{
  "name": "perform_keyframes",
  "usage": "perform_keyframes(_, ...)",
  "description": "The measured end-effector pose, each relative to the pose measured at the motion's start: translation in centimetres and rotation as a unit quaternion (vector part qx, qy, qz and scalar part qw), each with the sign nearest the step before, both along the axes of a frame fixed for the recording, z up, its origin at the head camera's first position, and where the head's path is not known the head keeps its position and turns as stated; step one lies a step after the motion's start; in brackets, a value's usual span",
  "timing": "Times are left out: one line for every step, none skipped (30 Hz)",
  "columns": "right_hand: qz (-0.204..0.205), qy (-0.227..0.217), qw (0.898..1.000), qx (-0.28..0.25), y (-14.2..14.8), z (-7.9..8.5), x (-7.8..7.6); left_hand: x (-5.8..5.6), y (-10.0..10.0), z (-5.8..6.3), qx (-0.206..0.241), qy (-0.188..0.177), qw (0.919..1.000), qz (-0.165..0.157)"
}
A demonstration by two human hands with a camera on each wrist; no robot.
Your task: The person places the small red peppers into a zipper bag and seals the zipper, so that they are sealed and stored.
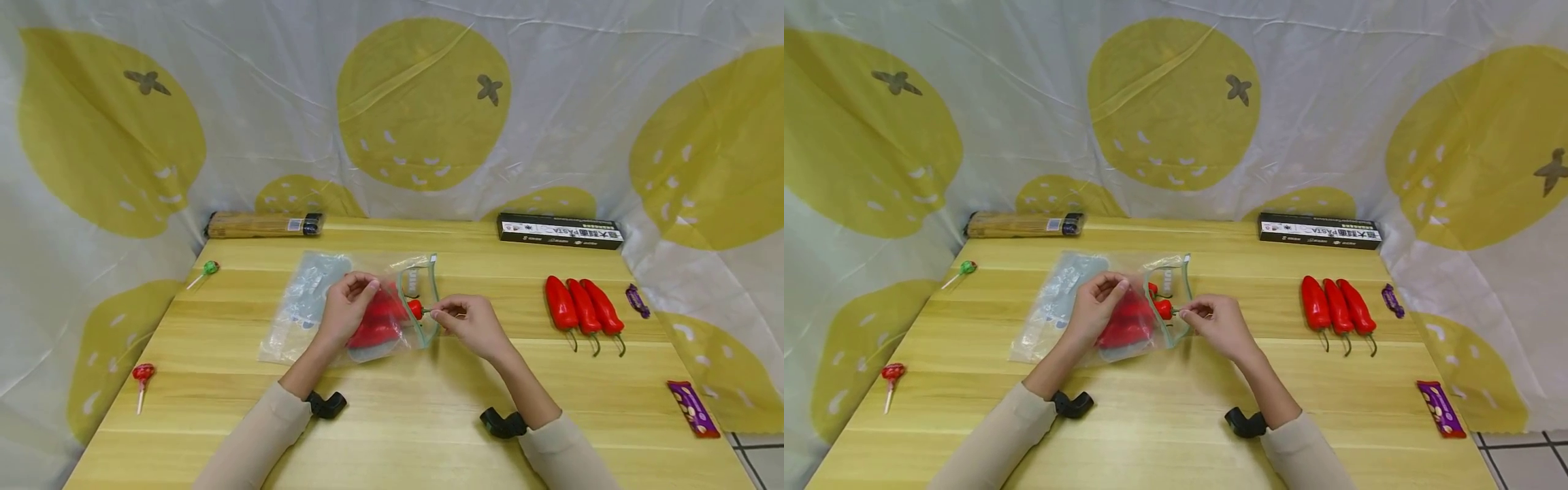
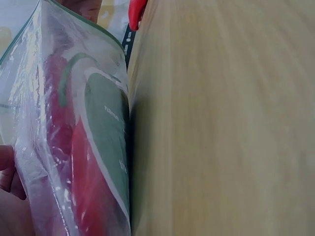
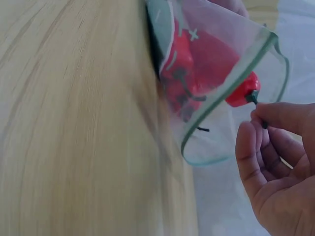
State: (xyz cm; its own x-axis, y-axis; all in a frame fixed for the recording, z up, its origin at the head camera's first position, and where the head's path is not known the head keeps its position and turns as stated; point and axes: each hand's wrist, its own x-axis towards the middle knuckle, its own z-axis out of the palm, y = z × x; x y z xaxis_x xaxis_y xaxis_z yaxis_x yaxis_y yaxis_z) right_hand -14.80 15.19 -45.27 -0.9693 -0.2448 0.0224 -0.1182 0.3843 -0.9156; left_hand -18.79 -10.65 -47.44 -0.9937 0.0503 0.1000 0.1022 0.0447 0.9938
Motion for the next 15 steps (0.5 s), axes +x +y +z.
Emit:
perform_keyframes(-0.002, 0.003, 1.0, 0.006, -0.3, -0.1, -0.1, 0.0, 0.0, 0.0, -0.002, 0.0, 1.0, 0.0)
perform_keyframes(-0.005, 0.007, 1.0, 0.013, -0.6, -0.2, -0.3, 0.1, 0.0, 0.0, -0.005, 0.0, 1.0, 0.0)
perform_keyframes(-0.007, 0.011, 1.0, 0.02, -0.9, -0.2, -0.4, 0.1, 0.0, 0.1, -0.007, 0.0, 1.0, 0.001)
perform_keyframes(-0.011, 0.013, 1.0, 0.024, -1.2, -0.3, -0.5, 0.1, 0.0, 0.1, -0.007, 0.001, 1.0, 0.001)
perform_keyframes(-0.016, 0.014, 0.999, 0.028, -1.4, -0.3, -0.6, 0.1, 0.0, 0.1, -0.006, 0.002, 1.0, 0.002)
perform_keyframes(-0.022, 0.014, 0.999, 0.03, -1.6, -0.3, -0.7, 0.1, 0.0, 0.0, -0.007, 0.004, 1.0, 0.003)
perform_keyframes(-0.027, 0.01, 0.999, 0.025, -1.8, -0.3, -0.8, 0.1, 0.0, 0.1, -0.006, 0.006, 1.0, 0.003)
perform_keyframes(-0.031, 0.002, 0.999, 0.016, -2.0, -0.3, -0.8, 0.1, 0.0, 0.1, -0.007, 0.009, 0.9999, 0.003)
perform_keyframes(-0.036, -0.01, 0.999, -0.001, -2.1, -0.3, -0.8, 0.1, 0.0, 0.1, -0.006, 0.01, 0.9999, 0.003)
perform_keyframes(-0.038, -0.025, 0.999, -0.023, -2.2, -0.3, -0.8, 0.1, 0.0, 0.1, -0.005, 0.013, 0.9999, 0.002)
perform_keyframes(-0.04, -0.042, 0.997, -0.049, -2.2, -0.3, -0.7, 0.1, 0.0, 0.1, -0.004, 0.014, 0.9999, 0.002)
perform_keyframes(-0.039, -0.06, 0.994, -0.08, -2.1, -0.4, -0.7, 0.1, 0.0, 0.1, -0.004, 0.015, 0.9999, 0.001)
perform_keyframes(-0.038, -0.078, 0.99, -0.115, -2.1, -0.4, -0.6, 0.2, 0.0, 0.1, -0.003, 0.017, 0.9999, 0.0)
perform_keyframes(-0.035, -0.094, 0.984, -0.148, -1.9, -0.4, -0.5, 0.2, 0.0, 0.1, -0.004, 0.018, 0.9998, -0.001)
perform_keyframes(-0.031, -0.107, 0.978, -0.177, -1.8, -0.4, -0.3, 0.2, 0.0, 0.1, -0.005, 0.019, 0.9998, -0.001)
